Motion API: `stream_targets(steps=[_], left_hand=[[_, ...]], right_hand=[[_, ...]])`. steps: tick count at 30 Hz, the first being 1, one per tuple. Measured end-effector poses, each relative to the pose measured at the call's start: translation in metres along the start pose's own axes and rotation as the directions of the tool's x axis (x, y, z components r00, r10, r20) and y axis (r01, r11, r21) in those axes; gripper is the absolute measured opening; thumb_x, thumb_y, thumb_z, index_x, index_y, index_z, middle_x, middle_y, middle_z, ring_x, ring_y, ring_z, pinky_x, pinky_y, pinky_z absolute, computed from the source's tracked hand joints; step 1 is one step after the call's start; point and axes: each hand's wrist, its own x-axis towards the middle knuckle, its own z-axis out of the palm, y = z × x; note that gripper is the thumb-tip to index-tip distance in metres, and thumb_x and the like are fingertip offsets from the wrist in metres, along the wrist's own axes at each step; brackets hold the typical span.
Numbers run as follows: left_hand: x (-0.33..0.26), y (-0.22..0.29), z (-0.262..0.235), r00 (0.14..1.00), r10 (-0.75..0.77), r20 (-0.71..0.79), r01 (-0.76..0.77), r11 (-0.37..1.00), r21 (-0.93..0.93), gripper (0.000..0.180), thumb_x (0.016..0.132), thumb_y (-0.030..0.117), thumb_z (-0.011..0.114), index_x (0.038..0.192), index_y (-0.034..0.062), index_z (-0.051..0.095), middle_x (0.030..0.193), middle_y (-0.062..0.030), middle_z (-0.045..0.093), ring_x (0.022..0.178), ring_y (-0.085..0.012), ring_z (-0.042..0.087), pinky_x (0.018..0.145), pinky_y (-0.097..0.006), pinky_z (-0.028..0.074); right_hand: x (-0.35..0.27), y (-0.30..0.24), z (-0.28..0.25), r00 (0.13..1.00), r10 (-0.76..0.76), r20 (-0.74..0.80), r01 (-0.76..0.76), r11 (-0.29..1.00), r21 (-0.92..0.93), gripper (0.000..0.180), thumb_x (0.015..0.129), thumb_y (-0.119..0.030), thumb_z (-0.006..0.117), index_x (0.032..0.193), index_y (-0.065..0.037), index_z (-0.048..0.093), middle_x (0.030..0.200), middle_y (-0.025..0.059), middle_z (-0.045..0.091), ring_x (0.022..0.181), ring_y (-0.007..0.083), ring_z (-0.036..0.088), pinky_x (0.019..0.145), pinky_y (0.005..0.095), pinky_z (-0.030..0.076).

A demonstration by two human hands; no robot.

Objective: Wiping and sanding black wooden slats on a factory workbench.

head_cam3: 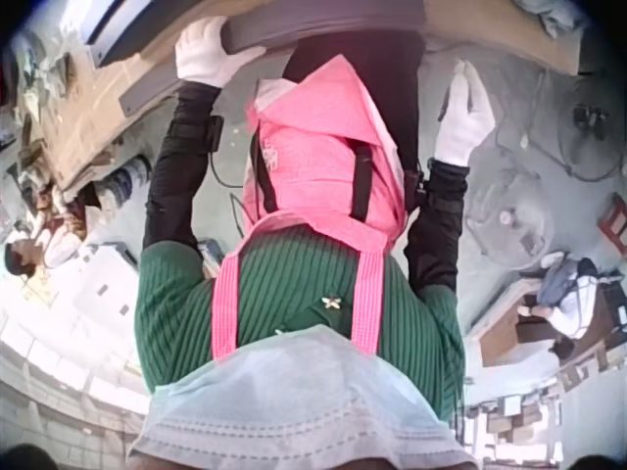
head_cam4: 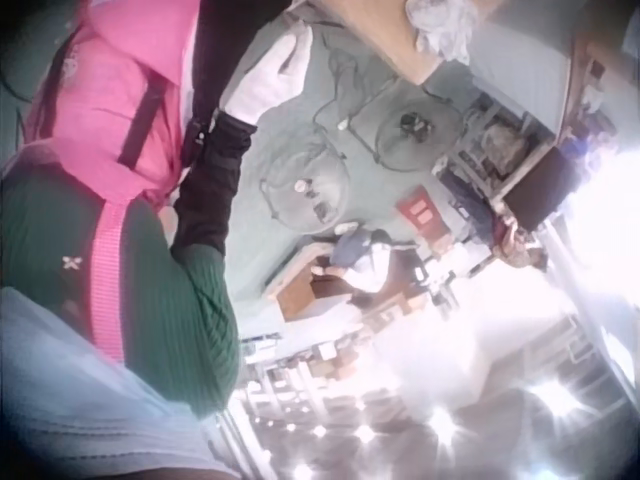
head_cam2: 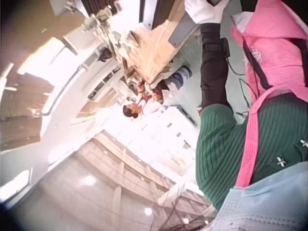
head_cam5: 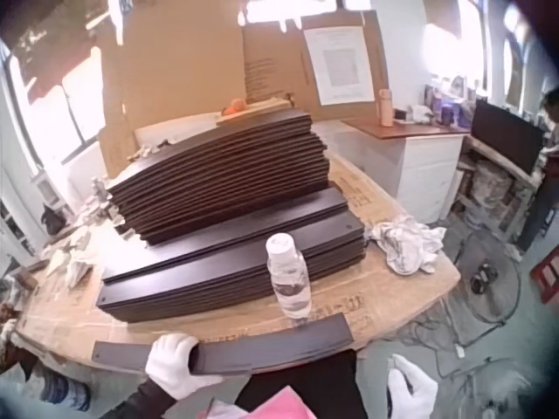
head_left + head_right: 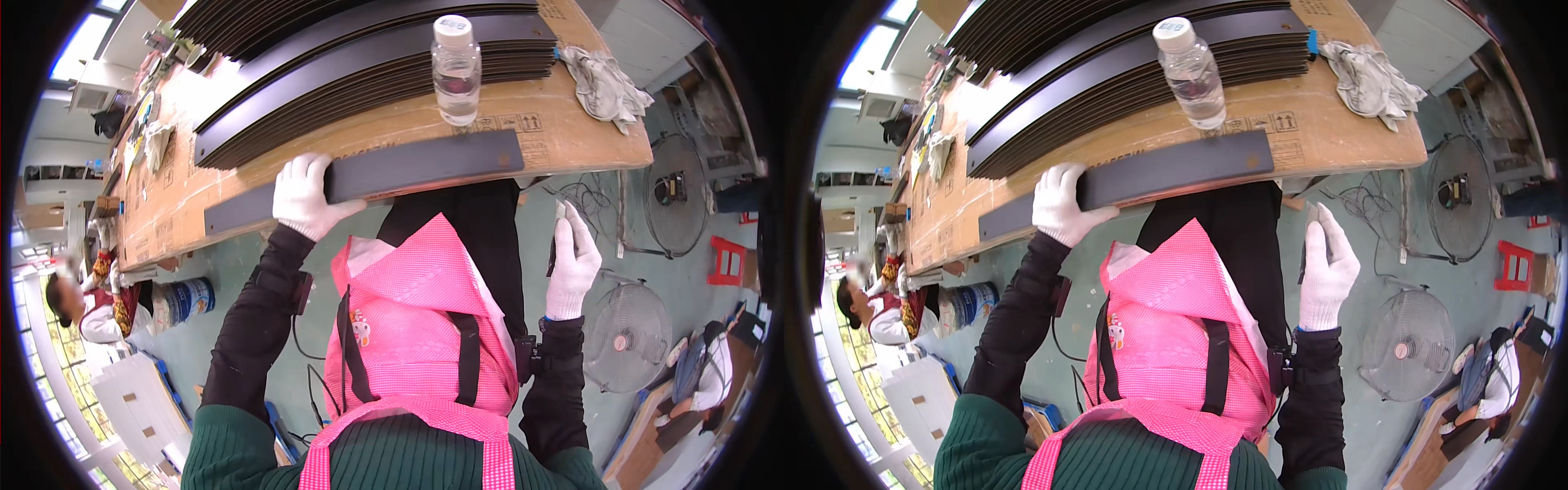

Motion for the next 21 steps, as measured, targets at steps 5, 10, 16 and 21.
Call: stream_targets(steps=[5,10,16,21], left_hand=[[0.007,0.015,-0.016,0.993,0.045,0.105,-0.037,0.997,-0.071,0.064,0.065,0.034,0.097,0.119,0.0090,0.075,0.111,-0.0107,0.069,0.102,-0.0321,0.069,0.088,-0.042,0.056],[0.055,0.020,-0.031,0.975,-0.035,0.219,0.049,0.997,-0.056,0.047,0.082,0.045,0.084,0.112,0.0089,0.080,0.089,-0.0121,0.071,0.080,-0.0331,0.072,0.073,-0.041,0.057],[0.030,0.019,0.003,0.981,0.087,0.172,-0.079,0.995,-0.053,0.086,0.072,0.045,0.090,0.144,0.0061,0.062,0.131,-0.0158,0.061,0.125,-0.0388,0.056,0.106,-0.051,0.048],[0.026,0.042,0.007,0.991,0.041,0.128,-0.033,0.998,-0.057,0.083,0.070,0.041,0.092,0.141,0.0068,0.065,0.126,-0.0137,0.064,0.117,-0.0359,0.060,0.102,-0.048,0.049]], right_hand=[[0.007,0.005,0.003,0.998,0.055,-0.044,-0.049,0.990,0.133,0.038,0.106,-0.015,0.066,0.139,0.004,0.069,0.100,0.0005,0.073,0.077,0.0019,0.059,0.066,0.0188,0.047],[0.012,-0.005,0.002,0.958,0.274,0.085,-0.287,0.916,0.280,0.039,0.108,-0.019,0.066,0.140,0.001,0.067,0.090,-0.0049,0.069,0.063,-0.0015,0.053,0.053,0.0177,0.039],[0.031,-0.012,0.012,0.980,0.189,0.060,-0.198,0.955,0.222,0.038,0.106,-0.020,0.069,0.137,0.002,0.071,0.082,-0.0070,0.064,0.062,-0.0026,0.046,0.053,0.0187,0.034],[0.063,-0.016,0.032,0.996,-0.090,-0.003,0.090,0.996,0.019,0.040,0.104,-0.022,0.073,0.134,0.005,0.071,0.115,0.0088,0.079,0.098,0.0111,0.070,0.089,0.0270,0.055]])
